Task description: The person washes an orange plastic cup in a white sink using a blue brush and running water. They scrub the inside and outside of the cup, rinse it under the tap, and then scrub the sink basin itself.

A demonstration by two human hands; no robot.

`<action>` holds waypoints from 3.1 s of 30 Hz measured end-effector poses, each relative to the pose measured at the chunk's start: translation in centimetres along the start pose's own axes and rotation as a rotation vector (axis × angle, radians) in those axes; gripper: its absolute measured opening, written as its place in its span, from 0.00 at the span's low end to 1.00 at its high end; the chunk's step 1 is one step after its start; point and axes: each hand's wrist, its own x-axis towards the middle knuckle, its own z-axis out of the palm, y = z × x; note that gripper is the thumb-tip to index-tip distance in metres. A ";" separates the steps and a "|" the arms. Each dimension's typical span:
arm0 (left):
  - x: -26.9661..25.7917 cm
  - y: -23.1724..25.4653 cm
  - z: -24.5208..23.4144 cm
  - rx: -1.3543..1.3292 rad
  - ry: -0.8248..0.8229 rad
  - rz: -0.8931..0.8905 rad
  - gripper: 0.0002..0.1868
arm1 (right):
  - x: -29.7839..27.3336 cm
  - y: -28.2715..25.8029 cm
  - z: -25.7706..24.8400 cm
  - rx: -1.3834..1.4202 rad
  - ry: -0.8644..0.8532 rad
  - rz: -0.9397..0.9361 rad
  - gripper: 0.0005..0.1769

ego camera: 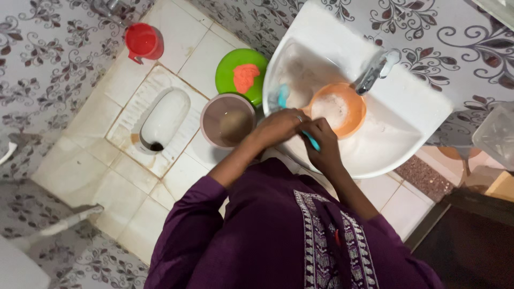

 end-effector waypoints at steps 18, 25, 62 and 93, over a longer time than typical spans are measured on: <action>1.9 -6.5 -2.2 -0.158 0.067 0.044 0.17 | 6.1 -1.2 8.3 -0.594 0.161 0.286 0.22; 4.3 -9.7 -0.9 0.066 0.047 0.143 0.05 | 7.1 1.4 10.5 -0.458 0.284 0.488 0.19; 2.7 -6.2 -1.1 -0.081 -0.039 0.079 0.10 | 3.3 1.2 10.0 -0.229 0.290 0.400 0.20; 7.4 -10.8 1.7 -0.239 -0.389 -0.051 0.13 | 6.0 0.9 7.5 -0.322 0.040 0.668 0.27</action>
